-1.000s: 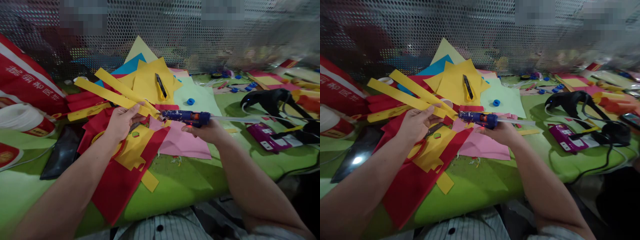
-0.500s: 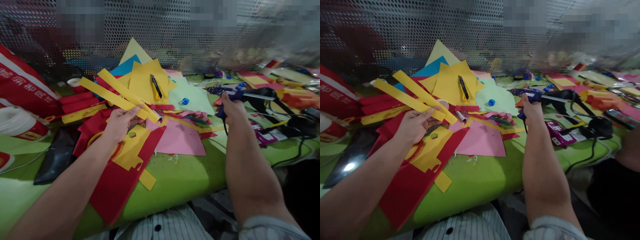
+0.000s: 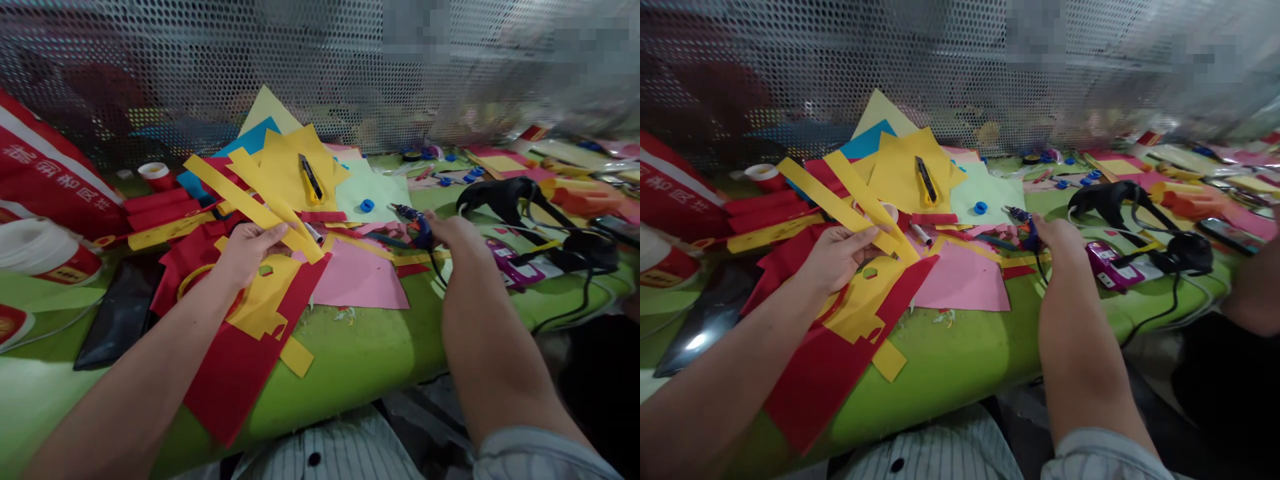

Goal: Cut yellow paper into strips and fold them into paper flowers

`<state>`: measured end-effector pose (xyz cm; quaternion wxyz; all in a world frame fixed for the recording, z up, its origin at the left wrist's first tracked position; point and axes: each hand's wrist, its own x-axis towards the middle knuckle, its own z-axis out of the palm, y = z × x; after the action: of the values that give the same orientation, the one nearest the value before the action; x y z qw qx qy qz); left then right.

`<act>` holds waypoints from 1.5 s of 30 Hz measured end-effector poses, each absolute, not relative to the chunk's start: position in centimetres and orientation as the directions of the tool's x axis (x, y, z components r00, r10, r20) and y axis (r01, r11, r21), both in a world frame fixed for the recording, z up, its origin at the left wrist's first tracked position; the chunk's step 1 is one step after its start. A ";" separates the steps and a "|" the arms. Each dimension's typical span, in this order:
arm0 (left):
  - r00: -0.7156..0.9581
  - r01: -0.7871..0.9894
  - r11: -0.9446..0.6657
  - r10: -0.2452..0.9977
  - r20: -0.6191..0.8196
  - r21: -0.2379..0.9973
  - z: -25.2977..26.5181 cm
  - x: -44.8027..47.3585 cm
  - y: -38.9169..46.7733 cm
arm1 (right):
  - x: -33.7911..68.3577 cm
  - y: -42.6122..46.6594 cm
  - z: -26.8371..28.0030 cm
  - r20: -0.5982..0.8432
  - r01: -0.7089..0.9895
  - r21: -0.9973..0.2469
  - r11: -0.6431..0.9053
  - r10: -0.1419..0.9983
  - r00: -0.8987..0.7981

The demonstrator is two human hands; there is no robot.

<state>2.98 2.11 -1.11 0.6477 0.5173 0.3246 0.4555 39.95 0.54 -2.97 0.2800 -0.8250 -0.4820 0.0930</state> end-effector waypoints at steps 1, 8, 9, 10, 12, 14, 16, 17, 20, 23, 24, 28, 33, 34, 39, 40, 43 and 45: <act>0.382 -0.247 0.055 0.923 0.045 0.967 -1.1 3.0 2.1 | 39.2 0.2 -2.2 0.132 0.725 -0.535 -0.435 0.804 0.580; 0.425 -0.124 0.071 0.905 -0.011 0.990 -0.8 3.3 1.6 | 26.8 -0.9 -0.9 0.091 0.604 -0.795 -0.064 0.971 0.222; 0.426 -0.113 0.055 0.905 -0.001 0.992 -0.8 3.4 1.5 | 25.3 -1.1 -1.2 0.048 0.442 -0.896 0.033 0.999 0.021; 0.427 -0.102 0.035 0.904 0.012 0.994 -0.8 3.5 1.4 | 24.1 -1.3 -1.3 0.016 0.317 -0.947 0.044 0.996 -0.093; 0.440 -0.069 -0.001 0.897 0.031 0.998 -0.7 3.7 1.2 | 22.8 -1.6 -1.6 -0.041 0.159 -0.987 -0.005 0.974 -0.224; 0.468 -0.015 -0.031 0.883 0.034 0.999 -0.5 3.8 0.9 | 22.6 -1.9 -1.6 -0.094 0.107 -0.992 -0.067 0.960 -0.263; 0.493 0.049 -0.068 0.869 0.036 0.996 -0.2 4.0 0.5 | 22.8 -2.0 -1.5 -0.132 0.101 -0.989 -0.108 0.953 -0.273; 0.502 0.075 -0.086 0.864 0.037 0.993 -0.2 4.1 0.4 | 22.8 -2.0 -1.5 -0.149 0.103 -0.987 -0.125 0.950 -0.273; 0.478 0.082 -0.104 0.877 0.052 0.991 -0.2 4.2 0.1 | 22.5 -2.1 -1.5 -0.199 0.054 -0.980 -0.192 0.946 -0.255; 0.391 -0.049 -0.062 0.917 0.077 0.997 -0.7 4.4 0.1 | 21.8 -2.0 -1.9 -0.222 -0.157 -0.959 -0.234 0.971 -0.090; 0.367 -0.109 -0.048 0.926 0.085 0.993 -0.8 4.5 0.0 | 21.6 -1.9 -2.1 -0.226 -0.234 -0.946 -0.225 0.974 -0.020; 0.320 -0.283 0.029 0.945 0.066 0.959 -1.1 5.1 -0.2 | 21.4 -1.9 -2.9 -0.211 -0.401 -0.902 -0.158 0.973 0.091; 0.320 -0.311 0.093 0.947 0.012 0.946 -1.5 5.6 -0.4 | 21.2 -2.2 -2.9 -0.191 -0.451 -0.883 -0.135 0.978 0.081; 0.320 -0.307 0.102 0.947 0.002 0.946 -1.5 5.6 -0.4 | 21.1 -2.2 -2.8 -0.191 -0.455 -0.881 -0.132 0.978 0.085; 0.321 -0.312 0.128 0.947 -0.022 0.941 -1.9 5.6 -0.3 | 20.9 -2.5 -2.4 -0.192 -0.461 -0.877 -0.135 0.978 0.080; 0.330 -0.311 0.127 0.944 -0.018 0.942 -1.9 5.6 -0.3 | 20.9 -2.5 -2.4 -0.192 -0.461 -0.877 -0.137 0.979 0.074; 0.356 -0.304 0.120 0.934 -0.004 0.945 -2.0 5.6 -0.2 | 20.9 -2.5 -2.5 -0.193 -0.456 -0.879 -0.142 0.979 0.068; 0.367 -0.300 0.111 0.930 0.007 0.947 -2.1 5.6 -0.2 | 20.9 -2.6 -2.5 -0.194 -0.451 -0.881 -0.145 0.979 0.065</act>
<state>5.63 -0.17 -2.06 0.6705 0.4836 0.3256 0.4588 20.90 -2.59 -2.52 0.5816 -0.4409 -0.2990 0.6147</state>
